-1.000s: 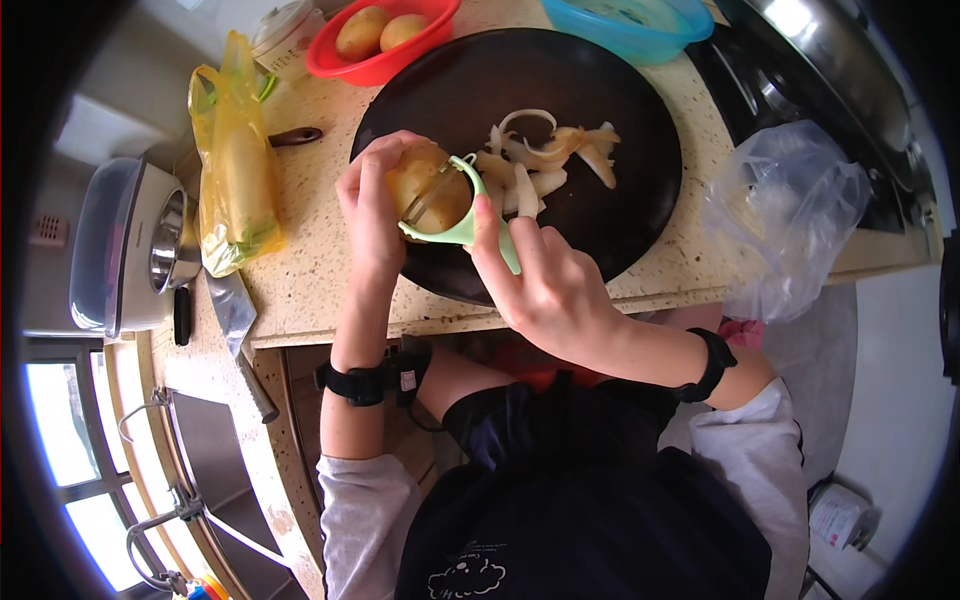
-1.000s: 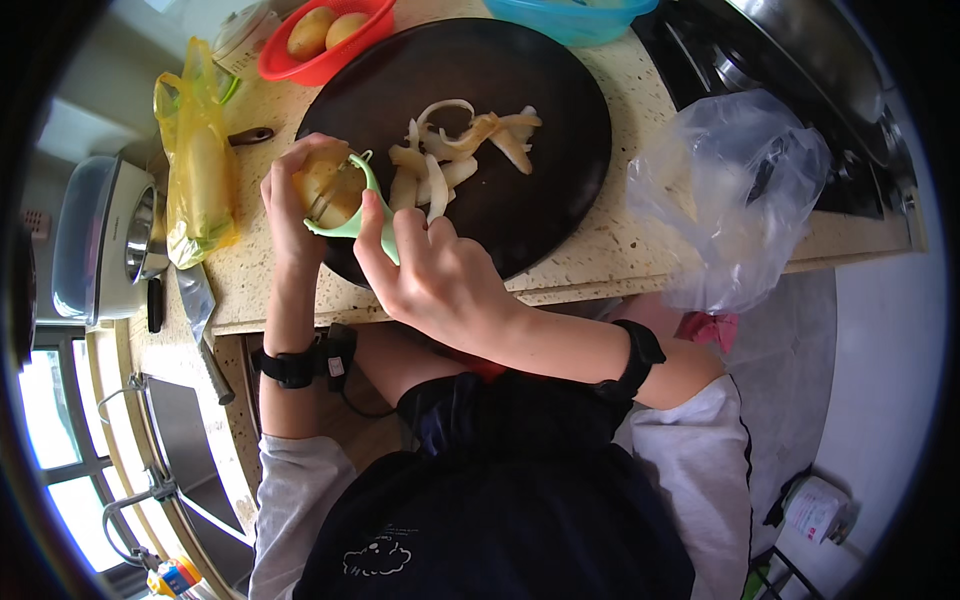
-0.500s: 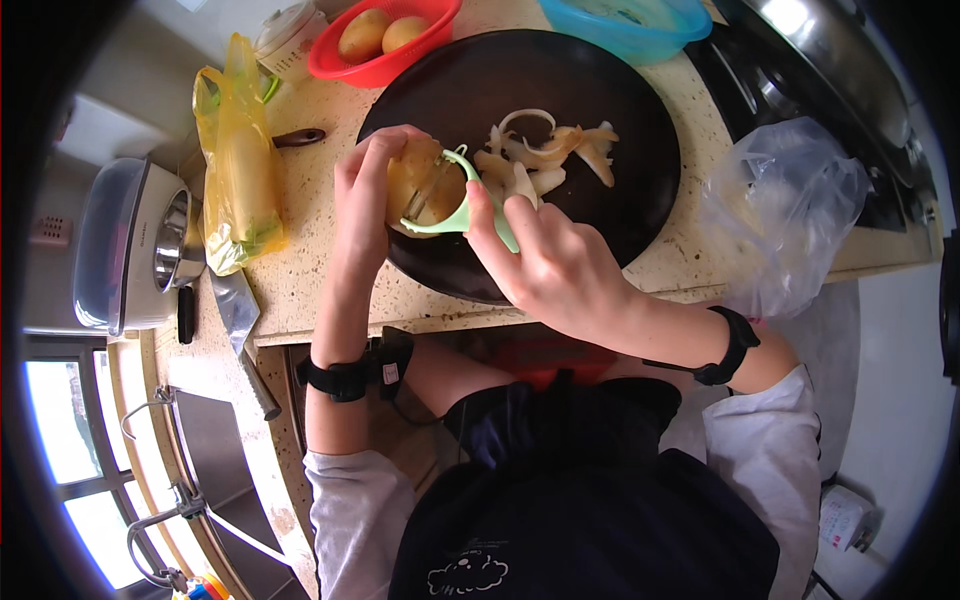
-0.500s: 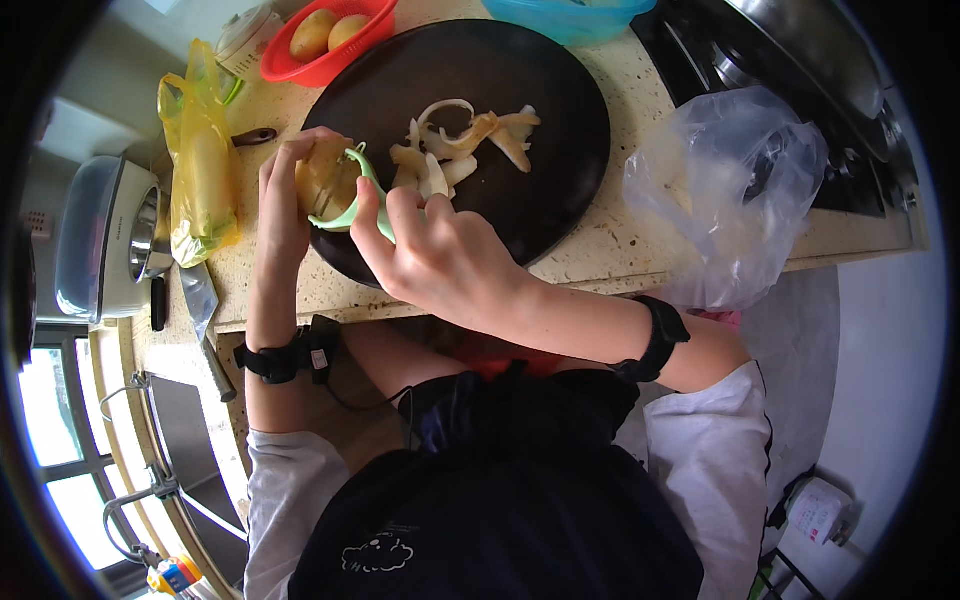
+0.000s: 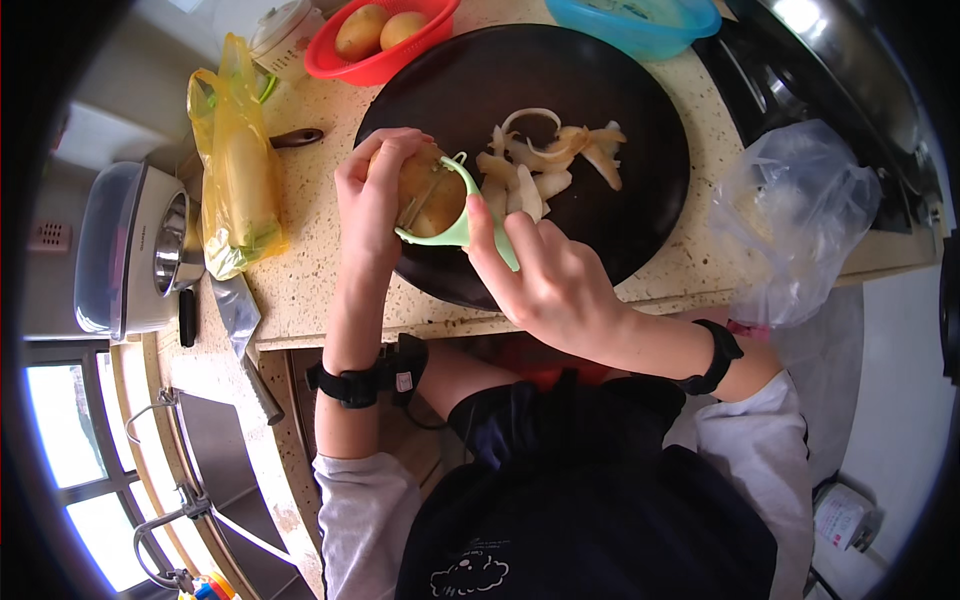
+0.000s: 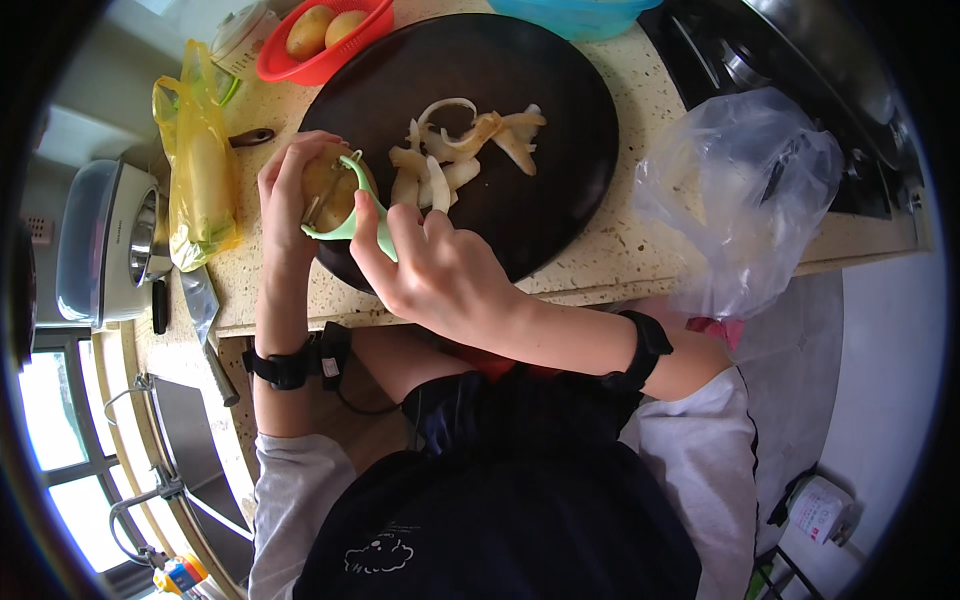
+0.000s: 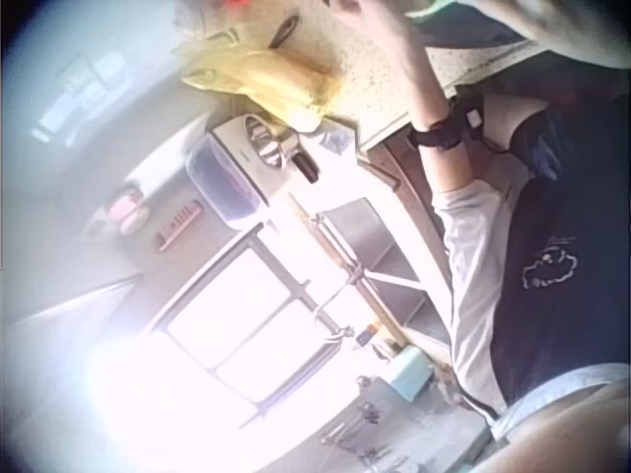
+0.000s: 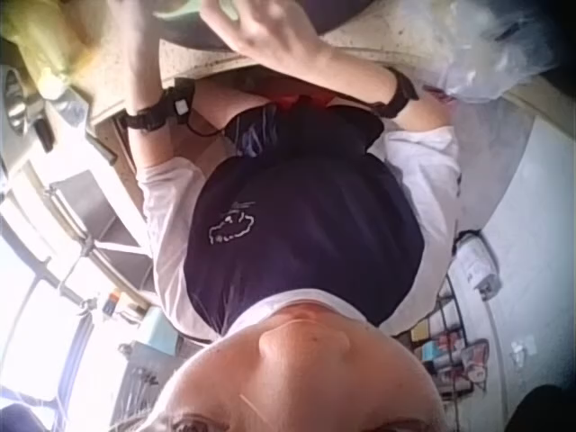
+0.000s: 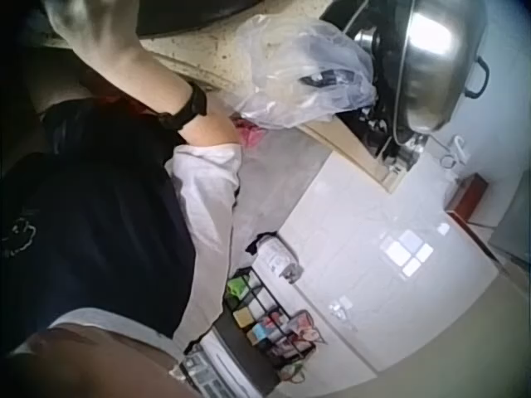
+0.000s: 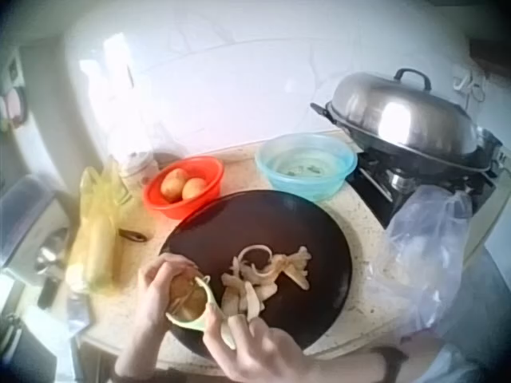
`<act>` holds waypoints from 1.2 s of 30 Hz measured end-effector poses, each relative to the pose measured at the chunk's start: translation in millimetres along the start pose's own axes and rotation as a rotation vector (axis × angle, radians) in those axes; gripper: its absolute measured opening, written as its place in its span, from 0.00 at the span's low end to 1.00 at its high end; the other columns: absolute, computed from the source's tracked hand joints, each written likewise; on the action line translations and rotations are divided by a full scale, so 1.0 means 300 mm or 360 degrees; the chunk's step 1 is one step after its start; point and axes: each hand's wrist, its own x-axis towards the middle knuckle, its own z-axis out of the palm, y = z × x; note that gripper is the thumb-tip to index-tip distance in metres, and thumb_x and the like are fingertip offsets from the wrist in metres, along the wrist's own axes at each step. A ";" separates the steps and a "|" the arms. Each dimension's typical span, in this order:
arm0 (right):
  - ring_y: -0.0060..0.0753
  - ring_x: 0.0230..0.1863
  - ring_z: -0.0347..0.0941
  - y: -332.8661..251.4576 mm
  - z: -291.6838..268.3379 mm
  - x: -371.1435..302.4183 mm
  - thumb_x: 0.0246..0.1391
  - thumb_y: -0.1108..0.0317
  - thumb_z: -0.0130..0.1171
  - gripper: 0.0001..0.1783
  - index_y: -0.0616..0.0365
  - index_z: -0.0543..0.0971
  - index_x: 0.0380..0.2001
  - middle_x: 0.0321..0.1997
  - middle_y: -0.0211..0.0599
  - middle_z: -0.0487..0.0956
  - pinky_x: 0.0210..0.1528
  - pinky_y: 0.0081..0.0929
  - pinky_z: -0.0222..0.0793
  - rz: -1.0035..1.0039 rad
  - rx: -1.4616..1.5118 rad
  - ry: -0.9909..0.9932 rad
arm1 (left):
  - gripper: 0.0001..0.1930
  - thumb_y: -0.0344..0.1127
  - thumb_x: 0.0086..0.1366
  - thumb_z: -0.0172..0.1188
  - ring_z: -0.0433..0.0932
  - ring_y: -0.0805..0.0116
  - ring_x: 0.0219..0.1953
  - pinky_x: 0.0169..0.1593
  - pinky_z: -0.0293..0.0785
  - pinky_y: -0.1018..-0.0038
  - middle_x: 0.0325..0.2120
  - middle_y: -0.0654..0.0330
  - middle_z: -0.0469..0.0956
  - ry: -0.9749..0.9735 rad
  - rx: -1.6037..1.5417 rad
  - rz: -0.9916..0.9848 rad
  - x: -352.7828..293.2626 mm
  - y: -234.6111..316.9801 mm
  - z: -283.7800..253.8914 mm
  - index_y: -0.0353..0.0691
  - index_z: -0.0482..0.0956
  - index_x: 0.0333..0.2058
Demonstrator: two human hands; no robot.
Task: Peel potatoes in a kitchen.
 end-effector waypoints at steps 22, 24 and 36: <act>0.18 0.17 0.58 -0.047 0.025 -0.026 0.41 0.75 0.55 0.26 0.69 0.68 0.48 0.24 0.30 0.63 0.12 0.11 0.59 0.0103 -0.0036 0.0005 | 0.11 0.36 0.56 0.53 0.74 0.73 0.32 0.39 0.69 0.79 0.28 0.60 0.77 0.0145 -0.0066 -0.0188 0.012 0.001 0.007 0.33 0.78 0.29; 0.18 0.17 0.58 -0.048 0.026 -0.026 0.41 0.75 0.55 0.27 0.69 0.68 0.48 0.24 0.31 0.63 0.12 0.11 0.60 0.0101 -0.0033 0.0006 | 0.12 0.36 0.55 0.53 0.74 0.73 0.32 0.39 0.69 0.79 0.27 0.59 0.77 0.0132 -0.0077 -0.0203 0.011 0.005 0.006 0.33 0.78 0.29; 0.16 0.14 0.56 -0.048 0.061 -0.050 0.34 0.76 0.54 0.27 0.68 0.71 0.45 0.22 0.33 0.64 0.08 0.11 0.54 0.0084 0.0001 0.0134 | 0.13 0.39 0.54 0.54 0.74 0.71 0.28 0.35 0.70 0.78 0.25 0.59 0.75 0.0152 -0.0194 -0.0366 0.021 0.021 0.012 0.33 0.77 0.29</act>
